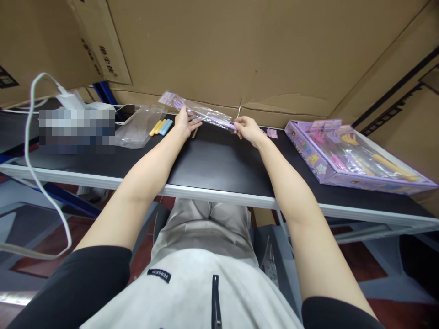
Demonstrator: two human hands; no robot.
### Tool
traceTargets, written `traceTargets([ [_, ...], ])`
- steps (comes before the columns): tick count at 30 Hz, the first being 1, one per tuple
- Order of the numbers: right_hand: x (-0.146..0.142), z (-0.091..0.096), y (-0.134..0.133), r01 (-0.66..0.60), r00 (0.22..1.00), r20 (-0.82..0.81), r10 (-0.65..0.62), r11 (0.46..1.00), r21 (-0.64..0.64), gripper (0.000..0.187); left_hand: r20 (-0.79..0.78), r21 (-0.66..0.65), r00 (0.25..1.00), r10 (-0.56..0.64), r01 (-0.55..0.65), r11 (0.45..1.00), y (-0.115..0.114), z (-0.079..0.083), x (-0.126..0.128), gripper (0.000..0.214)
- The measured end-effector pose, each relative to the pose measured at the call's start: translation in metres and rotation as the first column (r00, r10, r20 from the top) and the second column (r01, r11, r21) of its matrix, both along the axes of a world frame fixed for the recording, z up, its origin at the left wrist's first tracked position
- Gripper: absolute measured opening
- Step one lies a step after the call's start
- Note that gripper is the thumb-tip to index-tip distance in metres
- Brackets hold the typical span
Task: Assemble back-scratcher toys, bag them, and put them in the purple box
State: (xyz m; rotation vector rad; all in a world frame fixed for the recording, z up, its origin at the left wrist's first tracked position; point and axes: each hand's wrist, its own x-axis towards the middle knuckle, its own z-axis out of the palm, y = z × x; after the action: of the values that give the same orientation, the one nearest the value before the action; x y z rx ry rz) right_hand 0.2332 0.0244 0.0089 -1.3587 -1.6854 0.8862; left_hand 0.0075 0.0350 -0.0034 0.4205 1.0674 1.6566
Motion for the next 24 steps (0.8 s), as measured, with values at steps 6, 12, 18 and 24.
traceTargets([
  [6,-0.001,0.005,-0.008,0.048,0.999,0.011,-0.048,0.998,-0.036,0.022,-0.025,-0.002,0.999,0.041,-0.041,0.999,0.017,-0.012,-0.009,0.022],
  [12,0.004,0.000,0.000,0.076,0.997,-0.001,-0.076,0.997,0.036,0.016,-0.060,0.054,0.994,0.089,-0.086,0.995,0.014,-0.009,-0.006,0.027],
  [18,0.012,-0.009,0.013,0.071,0.997,0.026,-0.073,0.995,0.063,0.012,-0.065,0.075,0.995,0.080,-0.075,0.994,0.011,-0.007,-0.003,0.025],
  [24,0.017,-0.017,0.024,-0.036,0.944,0.324,-0.061,0.957,0.287,0.022,-0.057,0.058,0.996,0.070,-0.066,0.996,0.008,-0.005,0.010,0.022],
])
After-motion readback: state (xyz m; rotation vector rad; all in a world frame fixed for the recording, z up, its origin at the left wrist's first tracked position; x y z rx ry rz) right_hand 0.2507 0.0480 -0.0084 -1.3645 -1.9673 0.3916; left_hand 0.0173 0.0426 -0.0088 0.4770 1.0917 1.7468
